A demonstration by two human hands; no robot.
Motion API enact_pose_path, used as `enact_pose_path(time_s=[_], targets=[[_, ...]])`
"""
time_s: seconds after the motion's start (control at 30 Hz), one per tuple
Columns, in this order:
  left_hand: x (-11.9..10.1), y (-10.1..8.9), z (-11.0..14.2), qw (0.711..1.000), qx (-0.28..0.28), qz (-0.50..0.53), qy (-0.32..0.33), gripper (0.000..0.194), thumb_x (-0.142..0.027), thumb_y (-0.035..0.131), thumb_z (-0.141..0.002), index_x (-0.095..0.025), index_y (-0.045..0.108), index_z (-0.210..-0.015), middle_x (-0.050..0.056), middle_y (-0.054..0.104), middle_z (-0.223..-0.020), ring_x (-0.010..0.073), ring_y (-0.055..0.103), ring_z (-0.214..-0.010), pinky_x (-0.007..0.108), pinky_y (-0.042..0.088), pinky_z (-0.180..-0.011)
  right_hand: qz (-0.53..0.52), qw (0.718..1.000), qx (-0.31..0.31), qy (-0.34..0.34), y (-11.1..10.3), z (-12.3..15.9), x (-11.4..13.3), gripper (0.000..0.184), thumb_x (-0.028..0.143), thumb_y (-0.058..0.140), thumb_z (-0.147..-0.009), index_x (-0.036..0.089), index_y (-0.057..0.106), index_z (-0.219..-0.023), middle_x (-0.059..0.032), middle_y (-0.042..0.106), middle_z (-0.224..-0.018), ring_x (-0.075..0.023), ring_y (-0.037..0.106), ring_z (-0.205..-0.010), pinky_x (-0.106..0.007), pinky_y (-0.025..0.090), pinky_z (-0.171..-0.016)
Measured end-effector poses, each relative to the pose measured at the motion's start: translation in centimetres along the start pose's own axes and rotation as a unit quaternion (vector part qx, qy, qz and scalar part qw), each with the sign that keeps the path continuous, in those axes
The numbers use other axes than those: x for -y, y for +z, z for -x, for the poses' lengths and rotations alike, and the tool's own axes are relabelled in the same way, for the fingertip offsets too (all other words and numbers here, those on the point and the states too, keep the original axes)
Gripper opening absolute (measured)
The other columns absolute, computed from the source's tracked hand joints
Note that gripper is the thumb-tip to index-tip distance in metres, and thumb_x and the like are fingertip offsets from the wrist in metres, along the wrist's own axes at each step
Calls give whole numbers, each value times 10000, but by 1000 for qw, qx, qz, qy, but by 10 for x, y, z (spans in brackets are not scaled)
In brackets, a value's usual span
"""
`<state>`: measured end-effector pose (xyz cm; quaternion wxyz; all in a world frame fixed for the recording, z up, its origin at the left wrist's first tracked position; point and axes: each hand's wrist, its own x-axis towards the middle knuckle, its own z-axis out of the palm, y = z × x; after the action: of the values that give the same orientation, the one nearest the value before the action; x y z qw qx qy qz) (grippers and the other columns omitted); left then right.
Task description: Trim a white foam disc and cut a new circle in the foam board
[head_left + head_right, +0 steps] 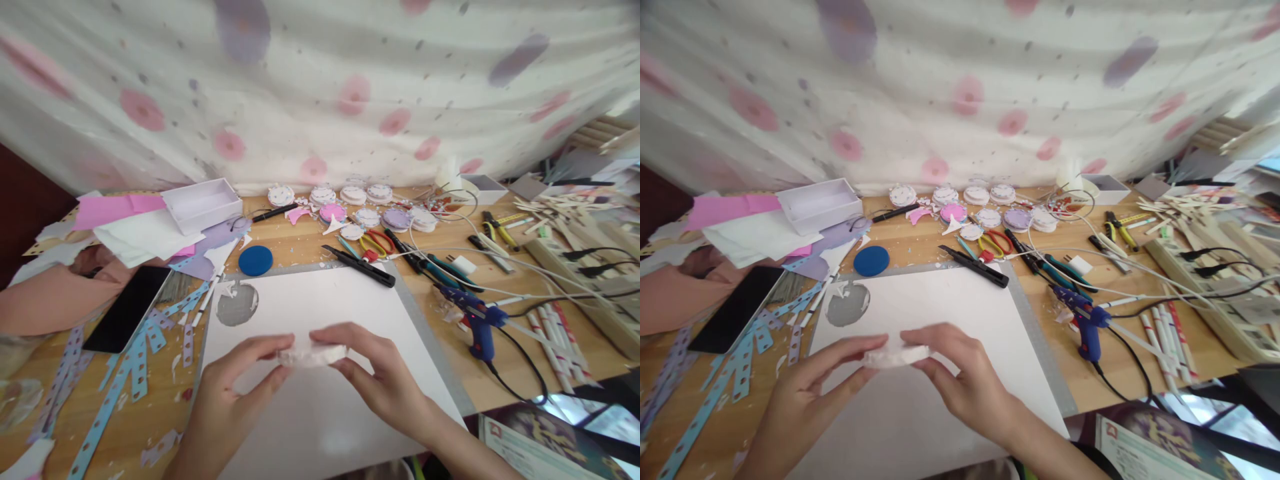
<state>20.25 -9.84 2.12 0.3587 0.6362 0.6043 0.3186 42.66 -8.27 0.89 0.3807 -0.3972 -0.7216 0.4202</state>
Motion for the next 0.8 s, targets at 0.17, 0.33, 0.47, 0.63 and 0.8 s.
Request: enact_pose_path(time_s=[0.17, 0.33, 0.47, 0.63, 0.8], targets=[[44, 6, -11, 952, -10, -243, 185, 342, -187, 447, -900, -245, 678, -1146, 48, 674, -1247, 286, 541, -1249, 490, 457, -1023, 317, 930, 154, -107, 0, 6, -44, 746, -75, 345, -769, 262, 429, -1428, -56, 354, -1542, -256, 202, -1465, -570, 252, -1146], [52, 9, -8, 920, 37, -320, 224, 514, -281, 499, -909, -213, 440, -1415, 85, 466, -1477, 288, 398, -1378, 509, 351, -1117, 359, 914, 169, -84, -4, 16, -49, 692, 11, 373, -837, 222, 309, -1493, -67, 258, -1578, -236, 140, -1480, -541, 249, -1165], [43, 16, -13, 899, 144, -320, 263, 614, -314, 504, -919, -246, 296, -1493, 66, 424, -1506, 287, 318, -1423, 559, 277, -1145, 357, 914, 183, -62, -3, 14, -48, 548, 144, 393, -943, 264, 340, -1475, -21, 346, -1543, -239, 209, -1465, -554, 261, -1159], [46, 23, -21, 897, 137, -330, 259, 679, -260, 495, -922, -238, 183, -1524, 102, 277, -1572, 282, 274, -1442, 554, 293, -1135, 404, 904, 141, -32, 2, 9, -62, 557, 219, 408, -963, 267, 278, -1502, -27, 288, -1566, -267, 226, -1458, -564, 283, -1143], [58, 21, -11, 890, 153, -343, 259, 735, -328, 523, -908, -231, 146, -1531, 108, 248, -1580, 306, 251, -1448, 575, 288, -1128, 452, 886, 96, -45, 5, -11, -71, 571, 306, 433, -958, 229, 287, -1504, -56, 315, -1556, -300, 222, -1456, -577, 252, -1146]])
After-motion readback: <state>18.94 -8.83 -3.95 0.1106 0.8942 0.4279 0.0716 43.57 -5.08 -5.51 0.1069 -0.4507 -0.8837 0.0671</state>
